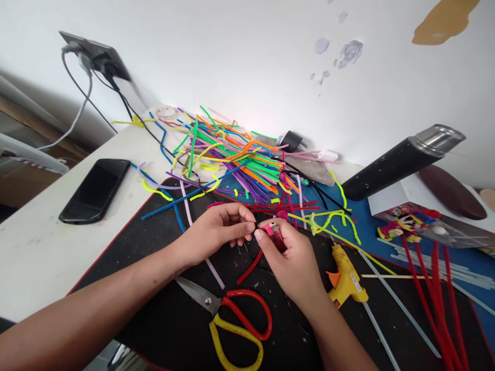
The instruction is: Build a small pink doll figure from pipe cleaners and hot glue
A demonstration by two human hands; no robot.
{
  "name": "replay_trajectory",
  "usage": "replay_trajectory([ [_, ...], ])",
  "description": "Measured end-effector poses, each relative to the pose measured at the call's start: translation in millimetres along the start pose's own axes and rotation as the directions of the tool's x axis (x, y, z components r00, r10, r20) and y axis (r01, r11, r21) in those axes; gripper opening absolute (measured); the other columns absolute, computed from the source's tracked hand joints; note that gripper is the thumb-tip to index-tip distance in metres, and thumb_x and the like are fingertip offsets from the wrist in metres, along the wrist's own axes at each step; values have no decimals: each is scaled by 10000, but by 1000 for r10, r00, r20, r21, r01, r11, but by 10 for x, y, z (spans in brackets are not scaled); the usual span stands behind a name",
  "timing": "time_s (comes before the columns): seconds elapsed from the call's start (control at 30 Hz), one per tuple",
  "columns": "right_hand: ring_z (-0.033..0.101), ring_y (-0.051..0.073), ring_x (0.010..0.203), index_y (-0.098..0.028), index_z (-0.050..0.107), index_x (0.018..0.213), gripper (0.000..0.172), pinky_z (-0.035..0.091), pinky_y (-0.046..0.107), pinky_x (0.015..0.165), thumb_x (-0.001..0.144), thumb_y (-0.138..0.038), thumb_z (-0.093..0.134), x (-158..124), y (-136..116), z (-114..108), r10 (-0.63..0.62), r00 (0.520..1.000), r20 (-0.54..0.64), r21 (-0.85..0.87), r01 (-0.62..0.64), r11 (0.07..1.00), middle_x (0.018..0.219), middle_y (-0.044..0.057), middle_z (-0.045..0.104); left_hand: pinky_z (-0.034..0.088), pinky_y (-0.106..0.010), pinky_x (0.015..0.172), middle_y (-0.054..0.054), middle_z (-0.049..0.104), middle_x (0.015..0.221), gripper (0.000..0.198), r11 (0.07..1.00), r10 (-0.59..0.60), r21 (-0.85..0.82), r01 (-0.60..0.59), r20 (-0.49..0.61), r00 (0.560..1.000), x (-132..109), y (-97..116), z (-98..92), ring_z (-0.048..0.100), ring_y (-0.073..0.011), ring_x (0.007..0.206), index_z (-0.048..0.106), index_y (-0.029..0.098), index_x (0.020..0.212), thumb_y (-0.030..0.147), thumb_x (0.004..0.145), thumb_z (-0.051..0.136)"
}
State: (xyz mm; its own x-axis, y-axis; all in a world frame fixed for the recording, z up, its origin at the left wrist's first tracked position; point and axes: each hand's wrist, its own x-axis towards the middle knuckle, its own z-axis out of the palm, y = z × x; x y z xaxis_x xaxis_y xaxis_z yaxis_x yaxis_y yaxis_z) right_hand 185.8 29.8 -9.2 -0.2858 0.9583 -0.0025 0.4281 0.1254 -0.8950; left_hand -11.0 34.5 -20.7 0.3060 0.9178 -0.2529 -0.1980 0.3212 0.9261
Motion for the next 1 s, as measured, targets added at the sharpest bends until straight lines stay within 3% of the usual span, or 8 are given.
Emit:
replay_trajectory([
  [0.37,530,148,613,-214,703,887,203,449,237,565,988,-371,625,-6,-20,-45,44,999,27,78,-46,996,716,-9,634,441,-206,563,-12,708,797,266,998,66,5,-66,-7,998,9,7,-89,578,-97,626,776,153,1043,349,876,843],
  [0.73,408,133,606,-193,660,834,261,356,254,552,981,-406,629,-22,-29,-40,84,989,123,125,-99,987,667,-40,486,438,-211,587,-34,714,795,226,993,89,74,-92,47,995,-26,69,-72,556,-109,653,810,142,945,349,862,852],
  [1.0,403,129,609,-195,640,822,255,347,253,552,971,-402,633,-12,-40,-46,96,985,145,130,-115,985,670,-44,474,446,-216,616,-33,731,803,121,984,140,91,-150,109,984,-16,100,-91,565,-111,667,824,155,920,272,891,816],
])
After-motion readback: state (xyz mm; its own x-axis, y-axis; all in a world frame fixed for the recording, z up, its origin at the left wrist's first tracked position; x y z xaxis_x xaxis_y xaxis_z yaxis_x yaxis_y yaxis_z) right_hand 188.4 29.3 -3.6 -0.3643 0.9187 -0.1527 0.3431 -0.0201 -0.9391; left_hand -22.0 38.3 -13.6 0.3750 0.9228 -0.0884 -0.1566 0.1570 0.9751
